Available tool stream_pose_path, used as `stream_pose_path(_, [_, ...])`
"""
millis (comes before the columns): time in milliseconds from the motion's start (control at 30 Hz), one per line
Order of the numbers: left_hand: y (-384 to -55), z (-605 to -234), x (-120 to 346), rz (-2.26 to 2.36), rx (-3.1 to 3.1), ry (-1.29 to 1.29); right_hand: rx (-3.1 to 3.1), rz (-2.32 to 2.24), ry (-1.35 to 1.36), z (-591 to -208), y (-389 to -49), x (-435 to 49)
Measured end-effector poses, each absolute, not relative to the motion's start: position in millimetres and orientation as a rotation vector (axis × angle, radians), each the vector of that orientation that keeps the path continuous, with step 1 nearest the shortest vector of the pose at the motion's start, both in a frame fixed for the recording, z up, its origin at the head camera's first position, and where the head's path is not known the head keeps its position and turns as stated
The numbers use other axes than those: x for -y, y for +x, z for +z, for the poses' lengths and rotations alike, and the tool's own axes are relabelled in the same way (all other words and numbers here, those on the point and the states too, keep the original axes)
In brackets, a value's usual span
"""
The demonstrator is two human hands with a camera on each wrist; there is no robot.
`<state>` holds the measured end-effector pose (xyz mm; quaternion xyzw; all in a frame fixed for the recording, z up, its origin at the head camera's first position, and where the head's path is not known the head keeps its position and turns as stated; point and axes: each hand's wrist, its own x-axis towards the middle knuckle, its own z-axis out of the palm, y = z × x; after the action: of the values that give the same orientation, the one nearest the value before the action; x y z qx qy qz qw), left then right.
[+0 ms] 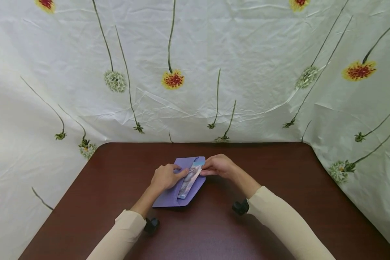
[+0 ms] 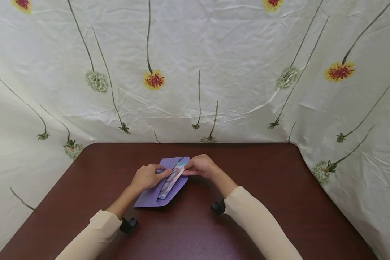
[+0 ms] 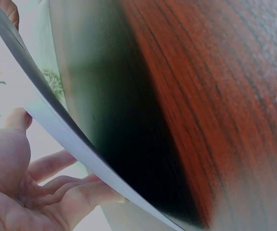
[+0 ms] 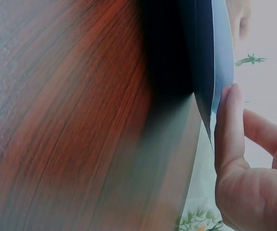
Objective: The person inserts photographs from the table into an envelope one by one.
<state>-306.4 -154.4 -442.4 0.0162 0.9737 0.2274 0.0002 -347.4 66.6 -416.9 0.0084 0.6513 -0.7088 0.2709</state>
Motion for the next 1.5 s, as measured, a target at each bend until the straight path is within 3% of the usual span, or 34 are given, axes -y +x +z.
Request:
stream_pose_path(900, [-306.4,-444.7,155.4,0.714,-3.059,0.041,-1.894,-1.738,-0.071,-424.8,-326.4,-37.3])
stream_pose_path(1500, [-306.8,-444.2,153.8,0.732,-3.068,0.056,-2.013,-1.694,-0.013,-428.6,-331.9,-35.1])
